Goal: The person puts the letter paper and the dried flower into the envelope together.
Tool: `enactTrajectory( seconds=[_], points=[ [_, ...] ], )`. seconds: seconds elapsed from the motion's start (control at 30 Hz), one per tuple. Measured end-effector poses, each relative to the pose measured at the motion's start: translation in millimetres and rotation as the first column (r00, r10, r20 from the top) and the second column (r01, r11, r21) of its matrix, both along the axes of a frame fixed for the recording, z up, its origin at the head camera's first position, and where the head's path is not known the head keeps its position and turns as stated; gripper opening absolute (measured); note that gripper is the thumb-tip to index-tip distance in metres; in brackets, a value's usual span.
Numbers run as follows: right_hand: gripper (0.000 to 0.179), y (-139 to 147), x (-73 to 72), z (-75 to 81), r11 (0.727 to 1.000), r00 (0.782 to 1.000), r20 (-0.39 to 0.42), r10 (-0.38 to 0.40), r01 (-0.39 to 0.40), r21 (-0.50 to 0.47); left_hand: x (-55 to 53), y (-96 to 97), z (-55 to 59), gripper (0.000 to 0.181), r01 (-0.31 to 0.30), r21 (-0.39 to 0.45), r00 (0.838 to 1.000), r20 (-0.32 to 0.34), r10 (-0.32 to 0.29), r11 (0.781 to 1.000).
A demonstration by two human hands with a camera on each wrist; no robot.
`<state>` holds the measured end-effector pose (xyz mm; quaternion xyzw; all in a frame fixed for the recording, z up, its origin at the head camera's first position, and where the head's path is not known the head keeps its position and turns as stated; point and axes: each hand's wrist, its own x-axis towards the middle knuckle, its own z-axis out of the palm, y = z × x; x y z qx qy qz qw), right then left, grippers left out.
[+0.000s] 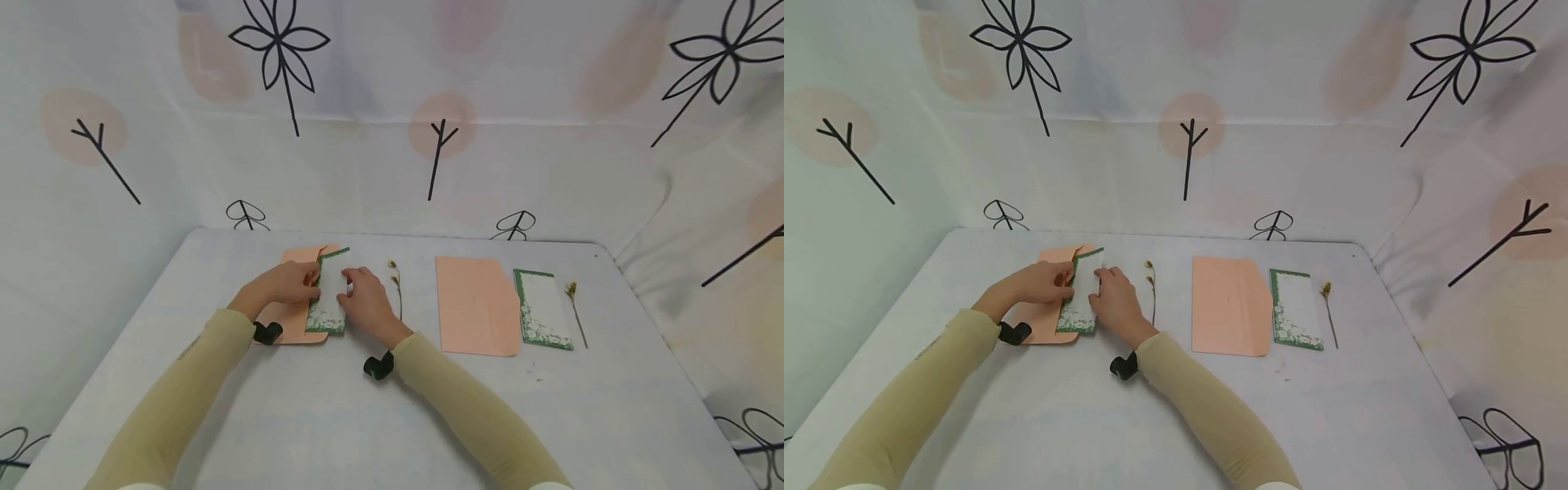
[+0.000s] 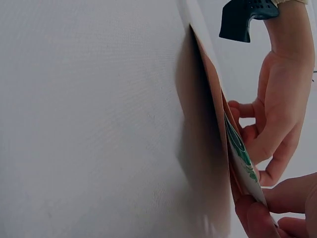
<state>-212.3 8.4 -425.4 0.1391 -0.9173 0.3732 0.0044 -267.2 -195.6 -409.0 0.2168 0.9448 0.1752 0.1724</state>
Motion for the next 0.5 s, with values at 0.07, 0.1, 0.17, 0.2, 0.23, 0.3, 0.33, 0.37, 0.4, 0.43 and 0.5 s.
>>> enactTrajectory(
  seconds=[0.07, 0.1, 0.17, 0.2, 0.23, 0.3, 0.33, 0.37, 0.4, 0.43, 0.5],
  points=[
    [0.045, 0.3, 0.7, -0.5, 1.0, 1.0, 0.004, 0.003, -0.003, -0.001, 1.3, -0.1, -0.2, 0.021, 0.001, 0.013, 1.0, -0.004, -0.001, 1.0],
    [0.045, 0.5, 0.7, -0.8, 1.0, 1.0, 0.005, 0.004, -0.004, -0.001, 2.0, 0.0, -0.4, 0.021, -0.001, 0.017, 1.0, -0.005, 0.001, 1.0],
    [0.045, 0.8, 0.4, -1.8, 1.0, 1.0, 0.011, 0.008, -0.008, 0.0, 3.3, 0.1, -0.9, 0.022, 0.0, 0.025, 1.0, -0.01, 0.0, 1.0],
    [0.045, 0.9, 0.3, -2.2, 1.0, 1.0, 0.014, 0.008, -0.008, 0.003, 4.0, 0.3, -0.9, 0.022, -0.002, 0.027, 1.0, -0.012, 0.002, 1.0],
    [0.045, 0.9, 0.0, -2.8, 1.0, 1.0, 0.017, 0.009, -0.009, 0.007, 4.7, 0.5, -1.1, 0.022, -0.005, 0.031, 1.0, -0.014, 0.006, 1.0],
    [0.045, 0.9, -0.5, -4.3, 1.0, 1.0, 0.026, 0.01, -0.01, 0.012, 6.1, 1.3, -1.3, 0.023, -0.012, 0.034, 1.0, -0.018, 0.012, 0.999],
    [0.045, 0.8, -0.7, -5.0, 1.0, 0.999, 0.03, 0.01, -0.01, 0.014, 6.7, 1.6, -1.3, 0.023, -0.013, 0.037, 1.0, -0.021, 0.014, 0.999],
    [0.045, 0.7, -0.8, -5.6, 1.0, 0.999, 0.034, 0.009, -0.01, 0.017, 7.2, 2.0, -1.2, 0.023, -0.015, 0.035, 1.0, -0.025, 0.016, 0.999],
    [0.045, 0.6, -1.0, -6.4, 1.0, 0.999, 0.035, 0.009, -0.009, 0.022, 7.4, 2.1, -1.7, 0.024, -0.015, 0.033, 0.999, -0.029, 0.016, 0.999],
    [0.045, 0.3, -1.2, -7.0, 1.0, 0.999, 0.037, 0.008, -0.009, 0.024, 7.7, 2.3, -2.3, 0.024, -0.015, 0.031, 0.999, -0.034, 0.016, 0.999],
    [0.045, -0.1, -1.3, -8.0, 1.0, 0.999, 0.035, 0.005, -0.006, 0.03, 8.1, 1.9, -3.8, 0.024, -0.012, 0.021, 0.999, -0.048, 0.013, 1.0]
  ],
)
